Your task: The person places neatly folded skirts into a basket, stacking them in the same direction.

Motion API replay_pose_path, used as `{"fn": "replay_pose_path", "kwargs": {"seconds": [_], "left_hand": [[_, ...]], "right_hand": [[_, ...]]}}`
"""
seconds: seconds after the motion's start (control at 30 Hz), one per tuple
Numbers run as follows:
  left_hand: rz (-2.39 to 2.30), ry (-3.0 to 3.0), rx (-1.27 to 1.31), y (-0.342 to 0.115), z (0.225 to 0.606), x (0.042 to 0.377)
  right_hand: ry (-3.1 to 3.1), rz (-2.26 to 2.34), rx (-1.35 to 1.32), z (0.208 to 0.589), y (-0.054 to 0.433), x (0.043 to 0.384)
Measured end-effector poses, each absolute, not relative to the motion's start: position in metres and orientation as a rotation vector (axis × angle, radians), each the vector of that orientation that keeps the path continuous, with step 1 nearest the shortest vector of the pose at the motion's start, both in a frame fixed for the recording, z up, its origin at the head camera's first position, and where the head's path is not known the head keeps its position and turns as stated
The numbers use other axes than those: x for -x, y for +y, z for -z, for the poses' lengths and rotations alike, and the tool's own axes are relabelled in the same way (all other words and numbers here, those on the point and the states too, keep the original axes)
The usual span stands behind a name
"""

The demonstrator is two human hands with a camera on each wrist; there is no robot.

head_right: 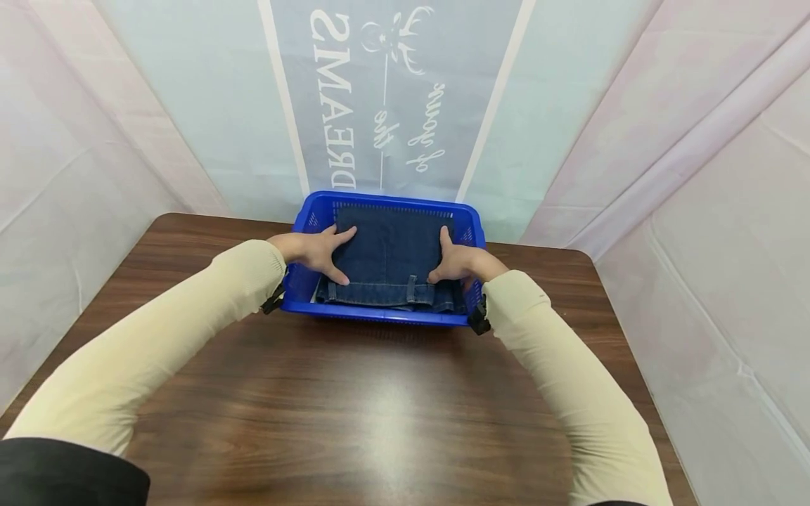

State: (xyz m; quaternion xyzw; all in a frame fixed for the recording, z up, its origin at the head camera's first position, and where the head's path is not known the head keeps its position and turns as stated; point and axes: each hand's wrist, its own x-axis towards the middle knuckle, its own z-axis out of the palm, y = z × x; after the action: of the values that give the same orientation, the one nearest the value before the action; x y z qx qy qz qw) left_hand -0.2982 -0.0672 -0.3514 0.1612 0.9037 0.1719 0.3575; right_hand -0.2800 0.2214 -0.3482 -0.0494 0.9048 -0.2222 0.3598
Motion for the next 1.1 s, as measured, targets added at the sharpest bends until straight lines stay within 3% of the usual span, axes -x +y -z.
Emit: {"fn": "replay_pose_path", "kwargs": {"seconds": [0.4, 0.7, 0.93, 1.1], "left_hand": [[-0.44, 2.318, -0.416, -0.068, 0.353, 0.298], [-0.381, 2.377, -0.539, -0.077, 0.343, 0.304], [-0.62, 2.554, -0.719, -0.108, 0.318, 0.317], [-0.649, 2.69, -0.678, -0.149, 0.301, 0.324]], "right_hand": [[2.334, 0.592, 0.132, 0.351, 0.221, 0.279], [2.368, 0.694, 0.149, 0.332, 0.228, 0.283], [2.447, 0.782, 0.186, 0.302, 0.243, 0.284], [2.526, 0.864, 0.188, 0.279, 0.273, 0.291]]}}
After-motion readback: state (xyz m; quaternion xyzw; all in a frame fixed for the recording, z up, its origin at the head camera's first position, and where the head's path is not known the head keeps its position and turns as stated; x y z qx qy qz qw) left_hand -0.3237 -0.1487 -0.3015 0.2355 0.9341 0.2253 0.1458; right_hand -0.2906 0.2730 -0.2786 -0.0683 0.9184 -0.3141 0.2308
